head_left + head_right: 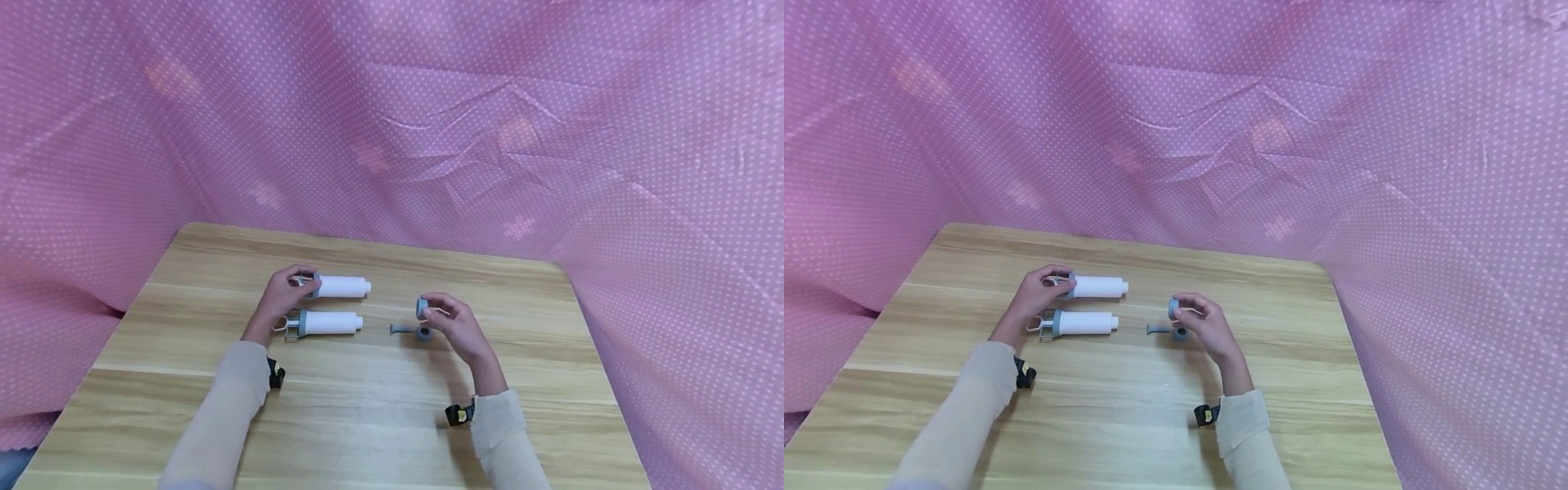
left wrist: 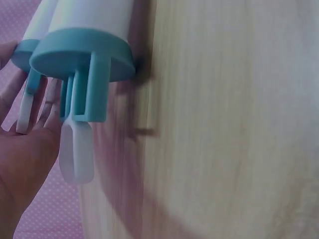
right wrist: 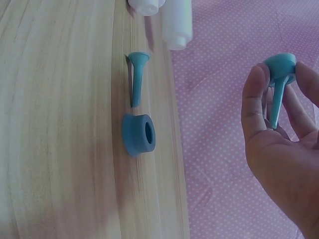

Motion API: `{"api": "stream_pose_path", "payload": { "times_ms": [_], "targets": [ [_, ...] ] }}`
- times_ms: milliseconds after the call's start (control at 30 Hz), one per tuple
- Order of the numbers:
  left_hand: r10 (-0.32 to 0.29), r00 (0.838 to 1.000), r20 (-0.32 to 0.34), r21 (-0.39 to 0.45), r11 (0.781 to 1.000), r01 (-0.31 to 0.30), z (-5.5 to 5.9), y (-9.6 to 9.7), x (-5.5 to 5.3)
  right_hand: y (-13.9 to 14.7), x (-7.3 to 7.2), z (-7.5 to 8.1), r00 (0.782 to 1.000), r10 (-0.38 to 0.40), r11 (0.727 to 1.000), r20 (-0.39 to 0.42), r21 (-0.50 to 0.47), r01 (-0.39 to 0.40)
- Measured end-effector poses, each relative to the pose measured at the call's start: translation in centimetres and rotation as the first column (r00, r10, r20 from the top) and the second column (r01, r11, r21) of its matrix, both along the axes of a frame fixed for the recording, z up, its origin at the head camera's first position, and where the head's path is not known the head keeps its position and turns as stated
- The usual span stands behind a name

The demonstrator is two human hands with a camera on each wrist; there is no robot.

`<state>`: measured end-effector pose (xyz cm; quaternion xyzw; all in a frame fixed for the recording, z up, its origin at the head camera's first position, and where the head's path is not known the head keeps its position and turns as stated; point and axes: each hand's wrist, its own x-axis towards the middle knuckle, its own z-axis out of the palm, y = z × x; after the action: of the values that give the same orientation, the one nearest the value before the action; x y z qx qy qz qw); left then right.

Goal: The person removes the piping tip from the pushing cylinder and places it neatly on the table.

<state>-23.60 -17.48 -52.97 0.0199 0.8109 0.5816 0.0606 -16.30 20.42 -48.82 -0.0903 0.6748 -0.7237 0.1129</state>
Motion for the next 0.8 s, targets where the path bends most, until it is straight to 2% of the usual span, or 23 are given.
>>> {"api": "stream_pose_path", "payload": {
  "times_ms": [233,533,700,800],
  "targets": [
    [0.000,0.999,0.036,-0.056,0.998,0.002,-0.6,-0.4,-0.8,0.1,0.1,0.0,1.000,0.002,1.000,0.002,-0.003,-0.002],
    [-0.009,0.998,0.057,-0.105,0.994,0.015,-0.9,-0.7,-1.4,0.1,-0.1,-0.3,1.000,0.001,1.000,0.009,0.018,-0.001],
    [-0.017,0.999,0.051,-0.108,0.994,0.023,-1.0,-0.7,-1.6,0.1,-0.2,-0.4,1.000,0.001,1.000,0.015,0.017,-0.001],
    [0.011,0.999,0.052,-0.087,0.996,-0.007,-0.8,-0.6,-1.5,0.1,-0.3,-0.4,1.000,0.004,1.000,0.018,0.019,-0.004]
  ]
}}
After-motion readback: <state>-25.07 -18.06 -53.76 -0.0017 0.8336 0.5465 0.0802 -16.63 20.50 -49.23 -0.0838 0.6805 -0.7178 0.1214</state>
